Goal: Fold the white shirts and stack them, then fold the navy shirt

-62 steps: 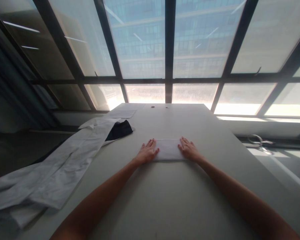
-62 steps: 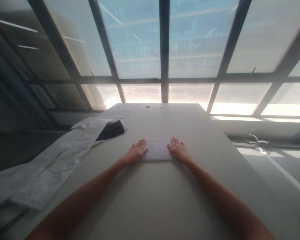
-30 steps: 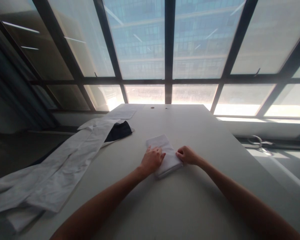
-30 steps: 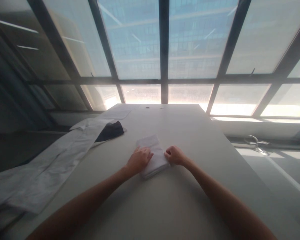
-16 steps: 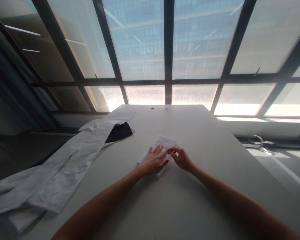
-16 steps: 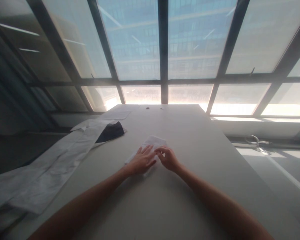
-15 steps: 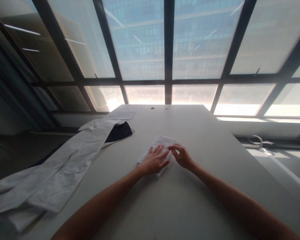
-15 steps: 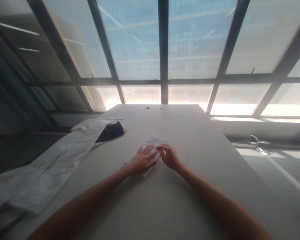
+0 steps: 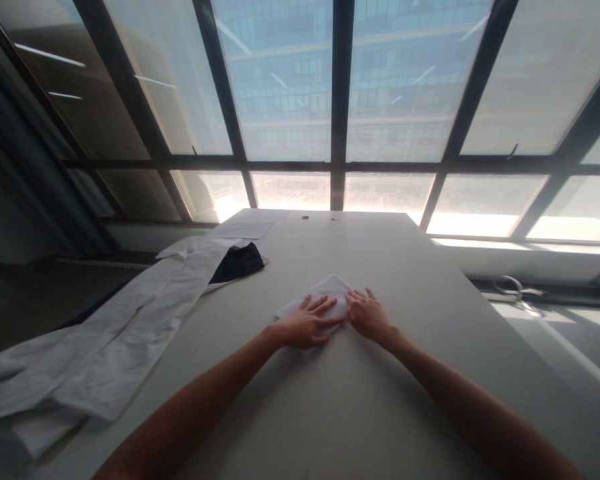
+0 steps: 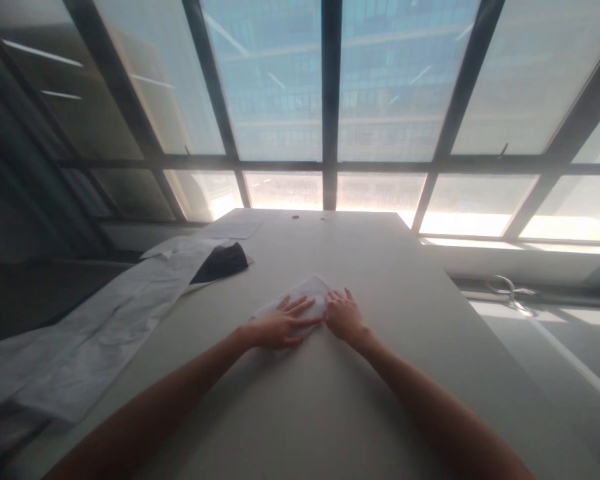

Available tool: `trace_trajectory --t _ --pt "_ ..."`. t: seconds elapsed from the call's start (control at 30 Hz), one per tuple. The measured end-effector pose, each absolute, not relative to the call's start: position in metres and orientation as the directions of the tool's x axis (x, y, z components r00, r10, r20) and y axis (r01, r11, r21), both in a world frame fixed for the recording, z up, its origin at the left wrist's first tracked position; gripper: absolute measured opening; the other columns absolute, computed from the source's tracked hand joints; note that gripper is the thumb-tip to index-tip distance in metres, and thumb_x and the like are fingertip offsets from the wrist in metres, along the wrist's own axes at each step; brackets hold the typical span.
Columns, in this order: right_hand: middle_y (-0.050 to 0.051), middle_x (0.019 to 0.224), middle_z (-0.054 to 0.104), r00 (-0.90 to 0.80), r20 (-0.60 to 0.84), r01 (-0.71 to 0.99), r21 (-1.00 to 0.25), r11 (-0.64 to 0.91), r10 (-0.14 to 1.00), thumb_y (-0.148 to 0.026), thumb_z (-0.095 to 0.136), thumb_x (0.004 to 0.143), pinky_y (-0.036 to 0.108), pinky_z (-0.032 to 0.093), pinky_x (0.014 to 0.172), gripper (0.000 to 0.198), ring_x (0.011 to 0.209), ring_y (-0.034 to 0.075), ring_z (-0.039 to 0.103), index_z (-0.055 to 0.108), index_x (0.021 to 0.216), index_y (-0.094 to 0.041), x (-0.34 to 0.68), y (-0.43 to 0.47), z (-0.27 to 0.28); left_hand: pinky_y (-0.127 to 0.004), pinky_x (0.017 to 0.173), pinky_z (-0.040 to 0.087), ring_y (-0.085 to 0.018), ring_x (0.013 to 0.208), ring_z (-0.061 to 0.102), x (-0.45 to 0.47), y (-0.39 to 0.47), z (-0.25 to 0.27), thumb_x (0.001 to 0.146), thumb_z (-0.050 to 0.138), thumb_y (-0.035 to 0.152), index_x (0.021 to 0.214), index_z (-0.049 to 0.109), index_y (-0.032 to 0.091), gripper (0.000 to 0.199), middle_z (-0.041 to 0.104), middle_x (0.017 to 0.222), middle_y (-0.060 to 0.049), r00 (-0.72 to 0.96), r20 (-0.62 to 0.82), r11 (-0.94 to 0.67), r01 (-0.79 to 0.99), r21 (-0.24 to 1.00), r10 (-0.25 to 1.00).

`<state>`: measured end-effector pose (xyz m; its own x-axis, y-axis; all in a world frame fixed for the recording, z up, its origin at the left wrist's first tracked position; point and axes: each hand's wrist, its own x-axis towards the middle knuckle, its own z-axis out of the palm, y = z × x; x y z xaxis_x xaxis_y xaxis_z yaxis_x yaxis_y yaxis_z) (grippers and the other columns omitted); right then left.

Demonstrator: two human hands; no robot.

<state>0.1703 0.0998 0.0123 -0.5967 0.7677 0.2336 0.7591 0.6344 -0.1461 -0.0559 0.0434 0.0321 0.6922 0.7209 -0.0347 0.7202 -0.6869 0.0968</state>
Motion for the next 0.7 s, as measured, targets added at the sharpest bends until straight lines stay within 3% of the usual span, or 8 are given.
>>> trace_trajectory --t 0.13,0.23,0.33,0.4,0.47,0.57,0.63,0.7 --pt "0.026 0.120 0.068 -0.540 0.203 0.830 -0.032 0.556 0.817 -0.017 0.042 0.095 0.046 0.022 0.116 0.039 0.118 0.030 0.061 0.070 0.119 -0.005 0.169 0.091 0.020 -0.063 0.120 0.006 -0.030 0.154 0.006 -0.061 0.046 0.033 0.096 0.050 0.026 0.162 0.007 0.036 0.079 0.013 0.168 -0.004 0.651 -0.041 -0.647 0.759 0.072 0.758" --pt "0.025 0.105 0.073 -0.445 0.150 0.892 -0.009 0.452 0.883 -0.014 0.043 0.094 0.047 0.029 0.110 0.036 0.101 0.030 0.068 0.074 0.109 -0.007 0.167 0.087 0.022 -0.061 0.120 0.004 -0.026 0.155 0.006 -0.065 0.050 0.028 0.096 0.041 0.018 0.161 0.016 0.034 0.071 0.016 0.167 -0.002 0.599 -0.033 -0.598 0.801 0.025 0.800" --pt "0.024 0.098 0.074 -0.365 0.169 0.926 -0.033 0.375 0.916 -0.016 0.043 0.095 0.048 0.037 0.103 0.035 0.098 0.032 0.068 0.077 0.099 -0.009 0.168 0.085 0.021 -0.060 0.121 0.005 -0.027 0.155 0.006 -0.071 0.057 0.023 0.101 0.040 0.028 0.158 0.027 0.036 0.059 0.019 0.167 -0.001 0.590 -0.013 -0.589 0.806 0.060 0.807" --pt "0.025 0.110 0.072 -0.347 0.266 0.928 -0.039 0.370 0.899 -0.019 0.044 0.096 0.051 0.038 0.103 0.035 0.112 0.036 0.063 0.075 0.106 -0.008 0.171 0.085 0.020 -0.057 0.122 0.008 -0.027 0.154 0.013 -0.076 0.064 0.022 0.103 0.040 0.043 0.154 0.038 0.035 0.052 0.027 0.164 -0.001 0.600 0.025 -0.592 0.781 0.200 0.800" --pt "0.024 0.133 0.062 -0.386 0.371 0.901 -0.047 0.432 0.845 -0.020 0.044 0.096 0.052 0.034 0.110 0.037 0.130 0.036 0.051 0.070 0.121 -0.009 0.173 0.085 0.018 -0.049 0.122 0.019 -0.025 0.149 0.030 -0.083 0.072 0.023 0.103 0.033 0.053 0.146 0.053 0.029 0.053 0.044 0.156 -0.004 0.522 0.152 -0.531 0.728 0.433 0.839" --pt "0.015 0.154 0.046 -0.543 0.438 0.777 -0.061 0.627 0.716 -0.020 0.044 0.098 0.047 0.026 0.118 0.043 0.145 0.029 0.035 0.060 0.137 -0.014 0.168 0.084 0.014 -0.043 0.111 0.041 -0.025 0.127 0.057 -0.098 0.087 0.021 0.103 0.022 0.059 0.128 0.066 0.017 0.066 0.065 0.133 -0.011 0.095 0.383 -0.367 0.557 0.745 0.919" --pt "0.013 0.158 0.040 -0.647 0.427 0.676 -0.061 0.734 0.631 -0.020 0.045 0.098 0.045 0.025 0.120 0.046 0.149 0.026 0.029 0.054 0.143 -0.017 0.158 0.082 0.010 -0.042 0.099 0.049 -0.026 0.113 0.065 -0.111 0.098 0.016 0.099 0.025 0.063 0.118 0.068 0.014 0.068 0.071 0.119 -0.014 -0.201 0.414 -0.299 0.432 0.851 0.888" --pt "0.013 0.160 0.037 -0.719 0.397 0.602 -0.052 0.796 0.570 -0.017 0.045 0.098 0.045 0.025 0.121 0.048 0.149 0.026 0.028 0.050 0.146 -0.018 0.144 0.080 0.004 -0.040 0.087 0.054 -0.026 0.100 0.069 -0.122 0.107 0.008 0.093 0.032 0.069 0.107 0.068 0.014 0.067 0.073 0.106 -0.015 -0.357 0.377 -0.259 0.335 0.906 0.855"
